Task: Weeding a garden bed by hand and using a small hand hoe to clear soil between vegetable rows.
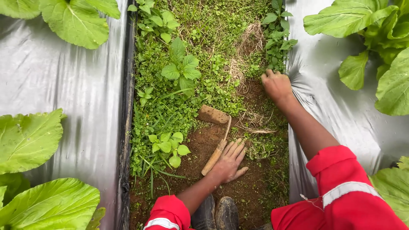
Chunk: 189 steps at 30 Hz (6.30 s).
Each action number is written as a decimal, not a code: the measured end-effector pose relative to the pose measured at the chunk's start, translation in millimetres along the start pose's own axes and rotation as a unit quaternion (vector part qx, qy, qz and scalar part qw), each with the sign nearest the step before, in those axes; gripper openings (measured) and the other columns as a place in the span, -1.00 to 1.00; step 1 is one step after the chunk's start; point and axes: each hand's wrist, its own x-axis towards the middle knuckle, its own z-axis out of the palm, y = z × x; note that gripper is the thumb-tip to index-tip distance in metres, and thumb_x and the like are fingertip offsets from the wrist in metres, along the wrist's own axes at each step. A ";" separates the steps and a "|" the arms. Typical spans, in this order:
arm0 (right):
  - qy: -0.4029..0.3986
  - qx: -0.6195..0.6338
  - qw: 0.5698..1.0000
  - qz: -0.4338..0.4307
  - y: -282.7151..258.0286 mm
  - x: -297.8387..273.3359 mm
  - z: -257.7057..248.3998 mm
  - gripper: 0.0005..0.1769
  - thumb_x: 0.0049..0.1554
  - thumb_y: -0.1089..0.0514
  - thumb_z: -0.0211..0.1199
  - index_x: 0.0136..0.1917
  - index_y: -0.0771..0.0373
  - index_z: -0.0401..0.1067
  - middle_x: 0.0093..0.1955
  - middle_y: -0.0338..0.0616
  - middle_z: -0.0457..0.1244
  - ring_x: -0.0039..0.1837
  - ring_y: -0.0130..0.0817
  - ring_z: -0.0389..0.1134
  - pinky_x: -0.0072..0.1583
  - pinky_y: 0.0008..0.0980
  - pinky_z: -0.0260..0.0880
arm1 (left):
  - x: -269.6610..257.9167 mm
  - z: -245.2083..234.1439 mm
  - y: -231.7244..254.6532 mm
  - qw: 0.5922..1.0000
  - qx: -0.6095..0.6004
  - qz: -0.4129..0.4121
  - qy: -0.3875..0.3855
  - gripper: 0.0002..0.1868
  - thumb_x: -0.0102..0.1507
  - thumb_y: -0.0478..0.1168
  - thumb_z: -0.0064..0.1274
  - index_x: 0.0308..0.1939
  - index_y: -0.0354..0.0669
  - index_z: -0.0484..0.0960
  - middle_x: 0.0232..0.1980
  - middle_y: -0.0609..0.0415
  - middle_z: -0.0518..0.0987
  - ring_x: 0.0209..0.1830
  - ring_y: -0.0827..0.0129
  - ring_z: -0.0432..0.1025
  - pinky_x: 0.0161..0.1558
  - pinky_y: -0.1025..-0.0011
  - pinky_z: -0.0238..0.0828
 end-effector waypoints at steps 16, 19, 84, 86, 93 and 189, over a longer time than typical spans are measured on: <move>-0.111 0.075 0.991 -0.009 -38.4 -52.1 -41.3 -0.89 0.22 0.32 0.16 -0.07 0.20 0.50 0.09 0.05 0.37 -0.04 -0.20 0.51 0.01 -0.27 0.63 | 0.0 -4.9 1.1 0.999 0.019 0.000 0.030 -0.20 0.38 0.27 -0.44 0.48 -0.27 0.16 0.53 -0.20 0.14 0.63 0.06 -0.18 0.61 0.14 -0.48; -0.029 0.035 0.998 0.044 -35.7 -41.0 -49.1 -0.92 0.19 0.39 0.18 -0.01 0.34 0.43 0.16 0.11 0.26 -0.18 -0.22 0.50 -0.11 -0.18 0.62 | -2.6 -3.0 1.6 1.000 0.009 -0.002 0.018 -0.20 0.38 0.28 -0.47 0.48 -0.26 0.14 0.55 -0.20 0.11 0.64 0.07 -0.19 0.61 0.15 -0.50; -0.090 0.117 0.981 -0.123 -26.3 -89.3 3.5 -0.87 0.25 0.17 0.21 -0.04 0.12 0.58 0.00 -0.13 0.43 0.12 -0.25 0.46 0.19 -0.25 0.50 | 49.7 -39.8 32.9 0.997 0.080 -0.016 -0.002 -0.44 0.22 0.22 0.12 0.23 0.22 0.38 0.46 0.09 0.24 0.57 0.03 0.00 0.53 -0.11 -0.17; -0.115 0.118 0.979 -0.123 -29.3 -97.6 2.5 -0.91 0.21 0.13 0.27 -0.03 0.11 0.57 0.01 -0.14 0.43 0.12 -0.26 0.46 0.19 -0.23 0.52 | 41.2 -22.6 32.0 0.996 0.083 -0.020 0.017 -0.44 0.18 0.12 0.19 0.20 0.20 0.36 0.43 0.11 0.26 0.54 0.07 0.06 0.52 -0.08 -0.13; -0.108 0.082 0.980 -0.143 -44.3 -107.8 -19.4 -0.95 0.18 0.19 0.31 -0.08 0.10 0.58 -0.08 -0.19 0.44 0.04 -0.33 0.49 0.09 -0.29 0.57 | 15.6 6.8 29.8 0.994 0.089 -0.042 0.048 -0.45 0.15 0.02 0.23 0.16 0.18 0.36 0.29 0.10 0.32 0.42 0.18 0.18 0.47 0.03 -0.02; -0.200 0.884 0.362 0.218 -132.0 -57.4 -162.1 -0.54 0.27 -0.26 0.10 -0.02 0.20 0.35 -0.42 -0.36 0.21 -0.45 -0.50 0.28 -0.35 -0.36 0.49 | -42.9 -137.7 22.3 0.786 -0.350 -0.269 0.432 -0.40 0.41 0.24 -0.37 0.15 -0.26 0.22 -0.21 -0.12 0.59 -0.33 0.32 0.46 -0.26 0.36 0.43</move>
